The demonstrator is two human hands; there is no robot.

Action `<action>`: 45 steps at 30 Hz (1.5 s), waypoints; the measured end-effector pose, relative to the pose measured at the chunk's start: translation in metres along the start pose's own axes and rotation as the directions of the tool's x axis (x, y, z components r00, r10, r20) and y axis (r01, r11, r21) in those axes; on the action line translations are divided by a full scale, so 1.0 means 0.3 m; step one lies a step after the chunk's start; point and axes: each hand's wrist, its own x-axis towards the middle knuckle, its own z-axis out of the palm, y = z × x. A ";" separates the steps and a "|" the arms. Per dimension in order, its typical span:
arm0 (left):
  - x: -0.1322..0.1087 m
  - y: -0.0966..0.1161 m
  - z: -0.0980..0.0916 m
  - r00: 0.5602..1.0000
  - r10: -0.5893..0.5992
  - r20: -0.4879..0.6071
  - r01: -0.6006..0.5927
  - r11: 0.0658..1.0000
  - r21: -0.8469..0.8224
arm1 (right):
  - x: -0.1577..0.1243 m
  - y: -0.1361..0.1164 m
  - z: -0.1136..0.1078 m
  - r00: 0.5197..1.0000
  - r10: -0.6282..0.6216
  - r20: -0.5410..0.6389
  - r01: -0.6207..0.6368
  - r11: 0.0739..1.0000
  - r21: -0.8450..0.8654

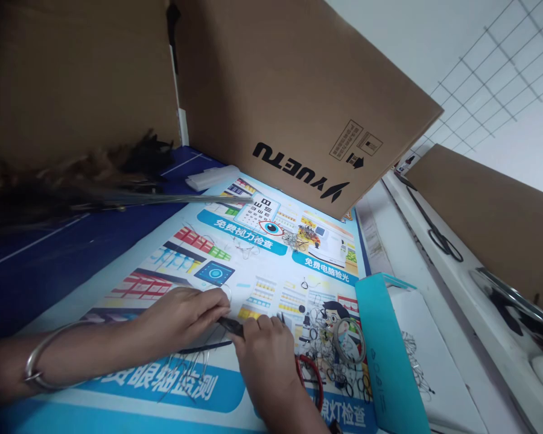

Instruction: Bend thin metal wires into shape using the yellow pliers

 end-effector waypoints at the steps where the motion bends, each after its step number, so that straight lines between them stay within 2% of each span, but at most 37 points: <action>1: -0.002 -0.001 0.005 1.000 0.016 -0.005 -0.016 0.999 0.028 | 0.001 0.000 -0.005 1.000 0.003 0.016 -0.003 1.000 0.004; 15: -0.018 -0.021 0.023 0.978 0.181 -0.101 -0.162 0.972 0.170 | 0.009 -0.005 -0.031 0.987 0.029 0.160 -0.038 0.998 0.054; 22: -0.016 -0.030 0.020 0.968 0.235 -0.094 -0.213 0.957 0.199 | 0.011 -0.002 -0.046 0.977 0.014 0.211 -0.033 0.996 0.086; 26: -0.013 -0.029 0.014 0.977 0.195 -0.087 -0.180 0.971 0.158 | 0.005 -0.002 -0.027 0.989 0.005 0.150 -0.019 0.996 0.092; 30: 0.001 -0.023 -0.009 0.999 0.036 -0.032 -0.037 0.998 -0.043 | 0.002 0.000 0.023 0.999 -0.018 -0.049 0.021 0.997 0.079; 33: 0.013 -0.026 -0.027 0.998 -0.058 -0.009 0.056 0.984 -0.168 | 0.005 0.006 0.055 0.980 -0.057 -0.192 0.068 0.996 0.055; 35: 0.018 -0.032 -0.030 0.997 -0.080 -0.013 0.076 0.979 -0.189 | 0.007 0.010 0.064 0.965 -0.072 -0.251 0.080 0.997 0.022; 41: 0.016 -0.065 -0.020 0.999 0.013 -0.052 -0.014 1.000 -0.023 | 0.007 0.011 0.063 0.965 -0.057 -0.254 0.064 0.998 0.016; 45: 0.021 -0.078 -0.035 0.994 0.019 -0.107 -0.017 1.000 0.023 | 0.006 0.012 0.068 0.972 -0.035 -0.233 0.046 0.998 0.041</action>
